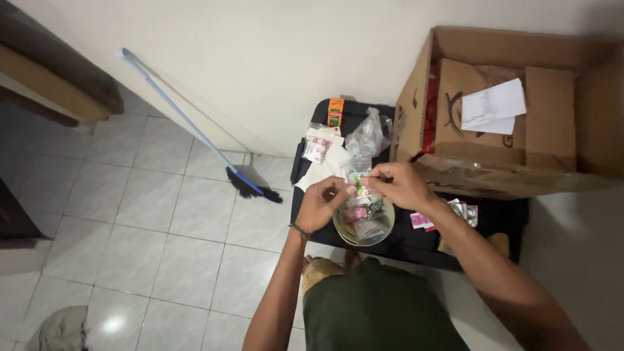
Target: The person sorts through packets of medication, a small box, and several small plastic bags, moving them between a small container and a larger cardboard box.
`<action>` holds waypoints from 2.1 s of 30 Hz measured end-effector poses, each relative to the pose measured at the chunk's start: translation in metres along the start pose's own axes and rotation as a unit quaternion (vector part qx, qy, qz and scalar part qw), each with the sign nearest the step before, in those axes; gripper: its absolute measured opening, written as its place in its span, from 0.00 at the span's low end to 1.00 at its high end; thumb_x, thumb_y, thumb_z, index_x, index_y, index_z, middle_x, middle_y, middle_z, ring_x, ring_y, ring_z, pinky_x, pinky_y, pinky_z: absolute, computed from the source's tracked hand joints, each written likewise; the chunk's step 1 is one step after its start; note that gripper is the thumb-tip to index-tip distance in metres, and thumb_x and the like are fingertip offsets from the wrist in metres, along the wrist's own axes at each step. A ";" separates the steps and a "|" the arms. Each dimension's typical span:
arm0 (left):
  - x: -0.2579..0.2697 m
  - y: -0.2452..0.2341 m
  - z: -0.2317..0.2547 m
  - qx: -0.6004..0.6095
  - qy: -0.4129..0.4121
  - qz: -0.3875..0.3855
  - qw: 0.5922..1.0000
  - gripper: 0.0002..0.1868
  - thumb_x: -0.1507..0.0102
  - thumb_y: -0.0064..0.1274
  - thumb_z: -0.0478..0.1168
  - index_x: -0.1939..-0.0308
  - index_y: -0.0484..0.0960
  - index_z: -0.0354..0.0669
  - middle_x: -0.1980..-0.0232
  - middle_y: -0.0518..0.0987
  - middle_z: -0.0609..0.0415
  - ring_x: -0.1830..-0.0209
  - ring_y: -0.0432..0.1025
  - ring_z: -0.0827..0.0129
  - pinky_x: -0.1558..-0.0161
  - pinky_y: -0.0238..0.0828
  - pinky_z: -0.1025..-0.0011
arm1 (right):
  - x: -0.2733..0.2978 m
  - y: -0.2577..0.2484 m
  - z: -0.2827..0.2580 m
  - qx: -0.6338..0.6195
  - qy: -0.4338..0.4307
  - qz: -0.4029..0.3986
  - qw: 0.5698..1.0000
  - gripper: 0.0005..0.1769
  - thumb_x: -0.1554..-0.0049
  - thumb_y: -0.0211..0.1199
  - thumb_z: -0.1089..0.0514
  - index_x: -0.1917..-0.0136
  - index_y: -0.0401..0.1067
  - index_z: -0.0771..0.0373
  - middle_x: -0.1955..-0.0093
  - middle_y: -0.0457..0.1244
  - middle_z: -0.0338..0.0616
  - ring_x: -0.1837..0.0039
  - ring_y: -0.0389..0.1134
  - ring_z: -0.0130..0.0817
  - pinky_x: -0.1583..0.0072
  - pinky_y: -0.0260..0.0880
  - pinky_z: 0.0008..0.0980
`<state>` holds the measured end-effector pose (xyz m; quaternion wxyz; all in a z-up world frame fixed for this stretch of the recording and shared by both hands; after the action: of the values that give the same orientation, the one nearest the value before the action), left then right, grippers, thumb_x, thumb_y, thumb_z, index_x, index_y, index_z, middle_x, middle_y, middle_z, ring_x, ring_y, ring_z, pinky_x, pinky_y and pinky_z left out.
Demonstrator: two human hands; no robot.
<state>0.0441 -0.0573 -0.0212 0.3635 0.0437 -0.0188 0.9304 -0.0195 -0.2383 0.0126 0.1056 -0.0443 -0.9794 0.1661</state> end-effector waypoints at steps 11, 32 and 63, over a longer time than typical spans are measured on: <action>-0.009 0.001 0.027 0.112 0.001 0.004 0.994 0.13 0.28 0.51 0.42 0.53 0.83 0.33 0.65 0.80 0.58 0.66 0.73 0.80 0.61 0.71 0.79 | 0.002 -0.011 -0.015 -0.111 -0.041 0.039 0.992 0.07 0.41 0.69 0.59 0.51 0.80 0.64 0.61 0.64 0.34 0.61 0.61 0.20 0.60 0.61 0.21; -0.028 0.035 0.031 0.164 -0.040 -0.037 0.985 0.05 0.34 0.56 0.33 0.64 0.79 0.37 0.69 0.80 0.61 0.69 0.71 0.83 0.65 0.67 0.80 | 0.032 -0.029 -0.016 -0.207 -0.090 0.105 0.968 0.21 0.39 0.61 0.64 0.33 0.67 0.64 0.39 0.66 0.42 0.40 0.67 0.22 0.40 0.70 0.24; -0.048 0.169 -0.018 -0.106 0.042 -0.220 0.969 0.12 0.34 0.44 0.32 0.50 0.80 0.40 0.63 0.85 0.52 0.65 0.81 0.69 0.61 0.79 0.71 | 0.173 -0.101 0.221 0.332 0.176 0.353 0.857 0.16 0.47 0.62 0.57 0.46 0.78 0.59 0.50 0.69 0.56 0.47 0.71 0.56 0.46 0.71 0.49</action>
<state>-0.0363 -0.2130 -0.0444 0.5623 -0.0310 -0.0921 0.8212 -0.2420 -0.3825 -0.1245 0.2192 -0.3777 -0.7500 0.4967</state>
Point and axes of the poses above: each hand's wrist, its own x-axis away from the middle knuckle, its own y-axis out of the palm, z = x × y, the point moved 7 cm from there along -x, towards the middle knuckle
